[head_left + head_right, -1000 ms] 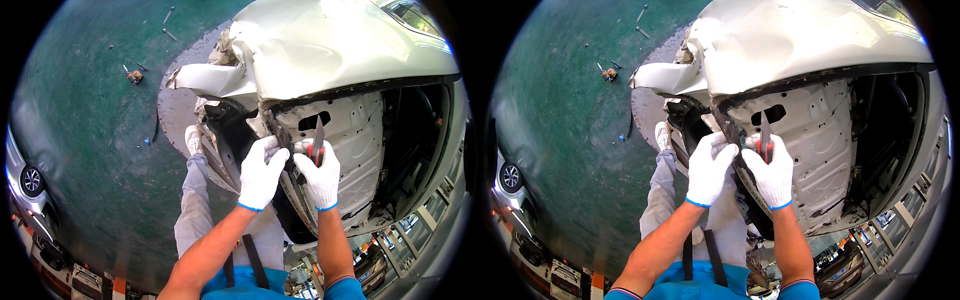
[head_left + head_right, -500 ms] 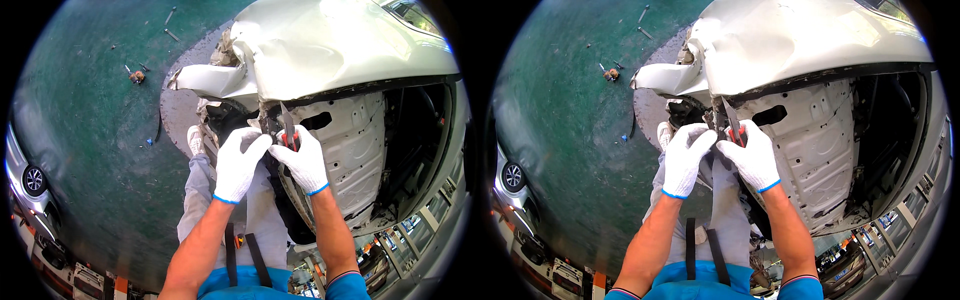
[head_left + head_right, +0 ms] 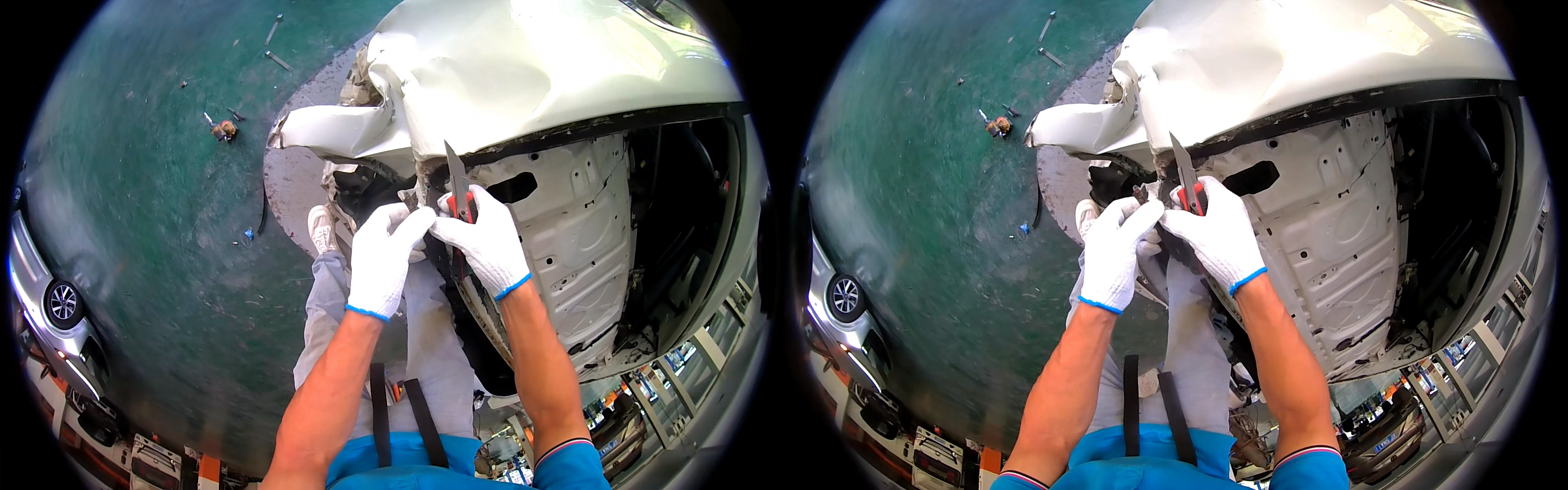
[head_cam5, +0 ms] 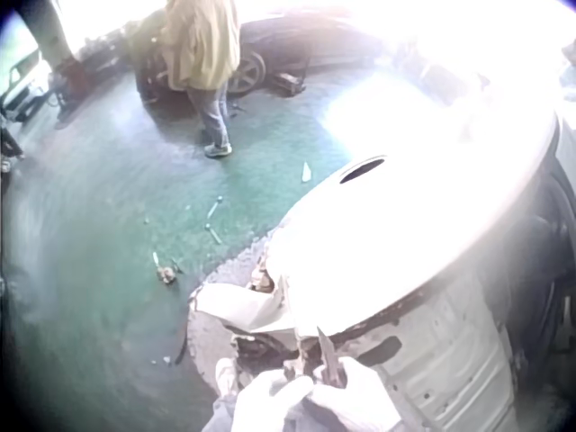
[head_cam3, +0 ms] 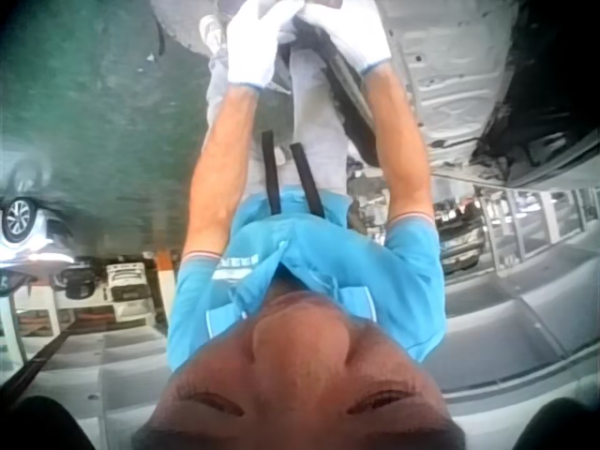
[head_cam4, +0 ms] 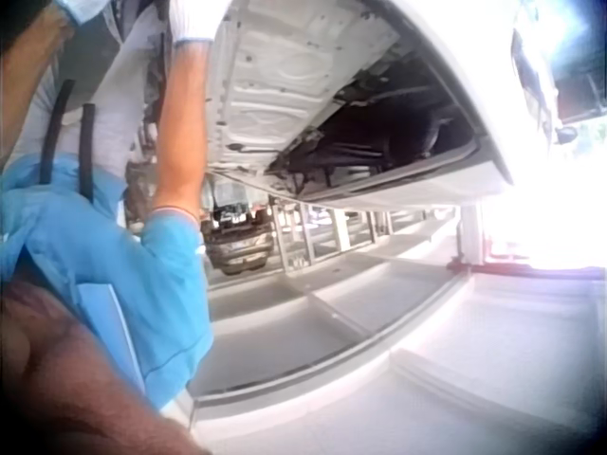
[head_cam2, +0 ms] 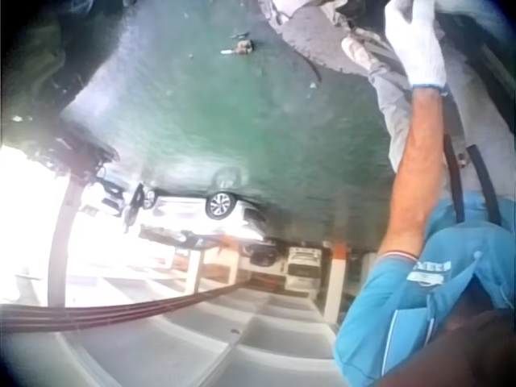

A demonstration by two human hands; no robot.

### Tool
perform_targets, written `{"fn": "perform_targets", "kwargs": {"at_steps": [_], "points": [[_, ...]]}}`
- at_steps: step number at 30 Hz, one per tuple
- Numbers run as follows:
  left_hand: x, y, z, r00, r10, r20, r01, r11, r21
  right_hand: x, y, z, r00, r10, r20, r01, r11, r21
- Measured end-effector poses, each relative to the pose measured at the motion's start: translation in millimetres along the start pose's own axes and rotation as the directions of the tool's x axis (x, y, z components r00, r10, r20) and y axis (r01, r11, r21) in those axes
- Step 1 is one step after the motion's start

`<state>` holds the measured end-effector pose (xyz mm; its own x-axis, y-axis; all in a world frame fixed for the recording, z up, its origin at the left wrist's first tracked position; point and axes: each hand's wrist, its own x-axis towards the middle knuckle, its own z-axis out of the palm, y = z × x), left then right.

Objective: The person uses a utility knife to scrape and peel away old sealant from the windshield frame of a white car. They carefully work along the edges of the metal frame, removing the black adhesive material in strips.

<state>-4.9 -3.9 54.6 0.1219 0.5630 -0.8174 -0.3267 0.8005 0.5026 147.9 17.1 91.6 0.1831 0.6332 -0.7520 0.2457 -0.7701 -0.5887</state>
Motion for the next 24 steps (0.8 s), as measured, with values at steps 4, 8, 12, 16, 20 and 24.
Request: {"fn": "perform_targets", "kwargs": {"at_steps": [4, 8, 12, 16, 20, 24], "points": [[-4.3, 14.8, -1.5, 0.997, 0.062, 0.051, -0.071, 0.978, 0.196, -1.5, -0.3, -1.6, 1.0, 0.0, 0.009, -0.001, 1.0, 0.005], [-12.7, 2.4, -1.7, 0.989, 0.141, -0.034, -0.135, 0.981, 0.139, -2.5, 3.9, 3.2, 1.0, 0.001, -0.007, -0.001, 1.0, 0.009], [-30.6, -7.7, 0.6, 0.977, 0.151, -0.149, -0.146, 0.988, 0.049, -2.8, 11.0, 9.7, 1.0, -0.01, -0.022, 0.012, 0.993, 0.113], [-47.5, -18.4, 3.2, 0.954, 0.206, -0.218, -0.203, 0.978, 0.038, -4.7, 15.9, 13.4, 1.0, 0.021, -0.014, -0.019, 0.984, 0.179], [-58.6, -24.2, 3.1, 0.943, 0.18, -0.28, -0.213, 0.973, -0.091, -7.8, 14.6, 19.3, 0.998, 0.051, -0.031, -0.043, 0.976, 0.211], [-69.2, -23.7, 3.4, 0.923, 0.241, -0.298, -0.276, 0.958, -0.079, -9.0, 15.8, 26.5, 0.995, 0.056, -0.087, -0.035, 0.974, 0.224]]}}
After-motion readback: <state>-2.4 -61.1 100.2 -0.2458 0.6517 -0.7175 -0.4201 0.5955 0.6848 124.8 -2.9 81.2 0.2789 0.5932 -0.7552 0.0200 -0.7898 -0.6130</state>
